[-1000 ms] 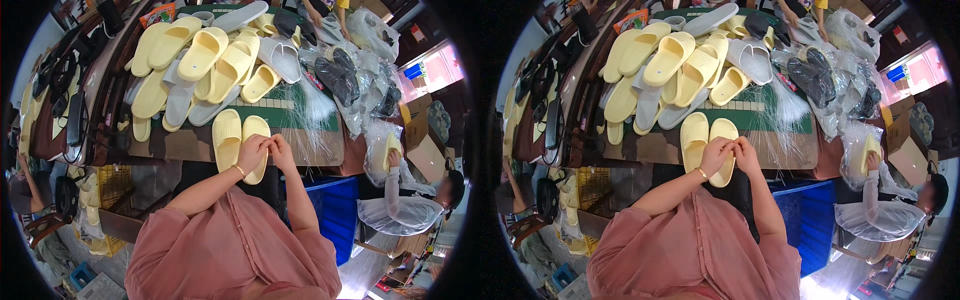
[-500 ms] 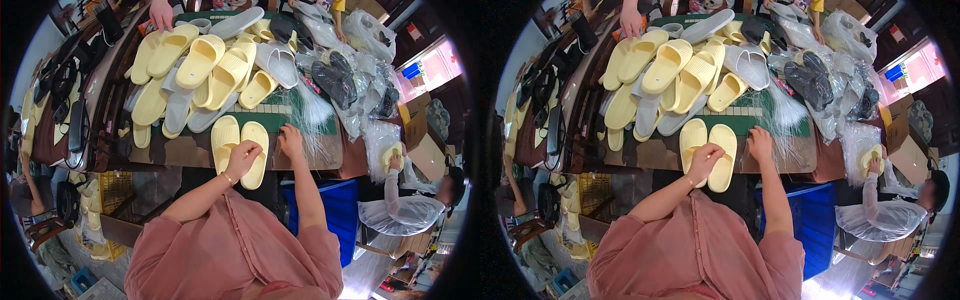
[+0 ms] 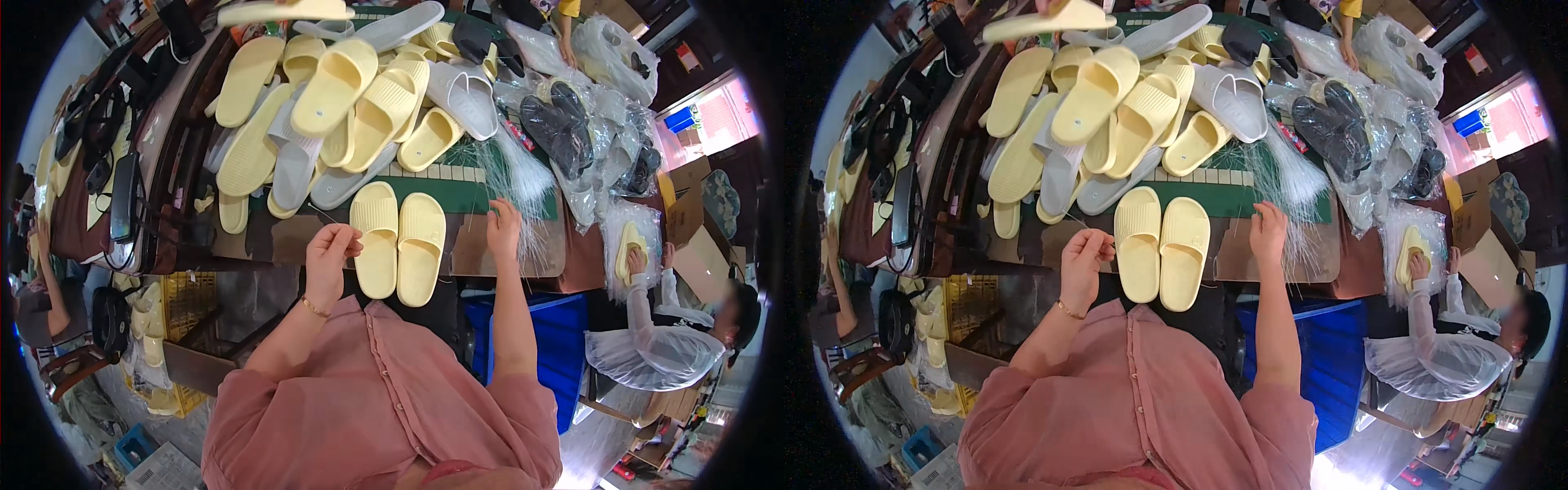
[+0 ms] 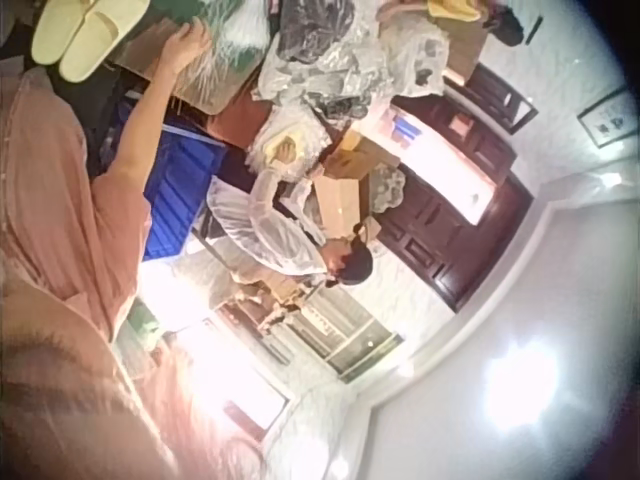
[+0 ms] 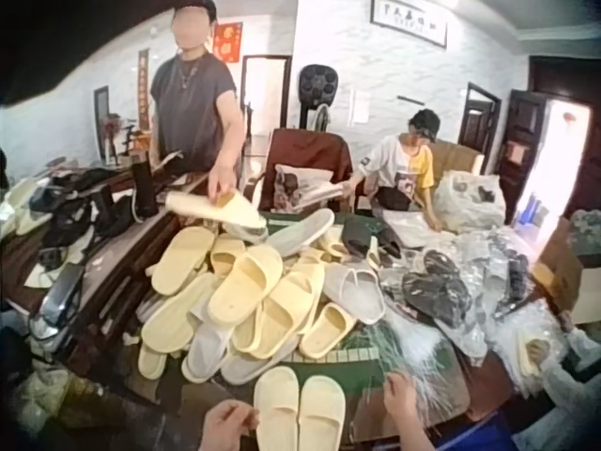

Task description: The person pairs slippers by picking them up from a pile and threading plastic tag fasteners through each pair by hand.

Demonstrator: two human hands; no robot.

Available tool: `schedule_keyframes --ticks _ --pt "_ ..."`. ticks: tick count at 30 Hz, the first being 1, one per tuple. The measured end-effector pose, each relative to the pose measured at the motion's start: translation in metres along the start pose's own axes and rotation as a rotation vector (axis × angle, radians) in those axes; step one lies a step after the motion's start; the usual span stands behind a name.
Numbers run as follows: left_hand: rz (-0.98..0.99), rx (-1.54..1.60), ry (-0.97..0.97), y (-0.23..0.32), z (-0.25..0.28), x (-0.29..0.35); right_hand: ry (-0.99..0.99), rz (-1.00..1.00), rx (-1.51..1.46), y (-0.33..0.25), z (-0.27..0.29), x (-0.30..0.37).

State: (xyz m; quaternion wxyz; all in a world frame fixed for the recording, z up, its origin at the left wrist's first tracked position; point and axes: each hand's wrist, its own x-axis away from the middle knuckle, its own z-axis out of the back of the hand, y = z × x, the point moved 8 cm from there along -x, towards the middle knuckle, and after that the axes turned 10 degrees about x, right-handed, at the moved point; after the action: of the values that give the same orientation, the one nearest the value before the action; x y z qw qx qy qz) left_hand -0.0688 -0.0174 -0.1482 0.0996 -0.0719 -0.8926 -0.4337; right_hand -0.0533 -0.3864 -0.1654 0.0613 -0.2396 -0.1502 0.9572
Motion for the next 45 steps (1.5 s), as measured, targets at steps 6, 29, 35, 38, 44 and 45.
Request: schedule_keyframes --ticks 6,29,35,38,44,45 --pt "0.023 0.03 0.01 -0.012 -0.007 0.007 -0.457 -0.346 -0.763 -0.074 -0.013 0.057" --pt "0.716 -0.477 -0.06 -0.108 0.055 0.024 -0.651 0.172 -0.372 -0.19 -0.004 0.171" --pt "0.557 -0.605 -0.021 -0.105 0.058 -0.003 -0.708 0.06 -0.355 -0.189 -0.012 0.174" --pt "0.494 -0.687 -0.016 -0.103 0.06 -0.009 -0.742 0.015 -0.37 -0.19 -0.013 0.181" --pt "0.376 -0.847 0.007 -0.083 0.048 -0.014 -0.67 -0.09 -0.305 -0.183 -0.014 0.169" --pt "0.324 -0.852 0.0 -0.079 0.045 -0.016 -0.668 -0.092 -0.305 -0.183 -0.016 0.163"
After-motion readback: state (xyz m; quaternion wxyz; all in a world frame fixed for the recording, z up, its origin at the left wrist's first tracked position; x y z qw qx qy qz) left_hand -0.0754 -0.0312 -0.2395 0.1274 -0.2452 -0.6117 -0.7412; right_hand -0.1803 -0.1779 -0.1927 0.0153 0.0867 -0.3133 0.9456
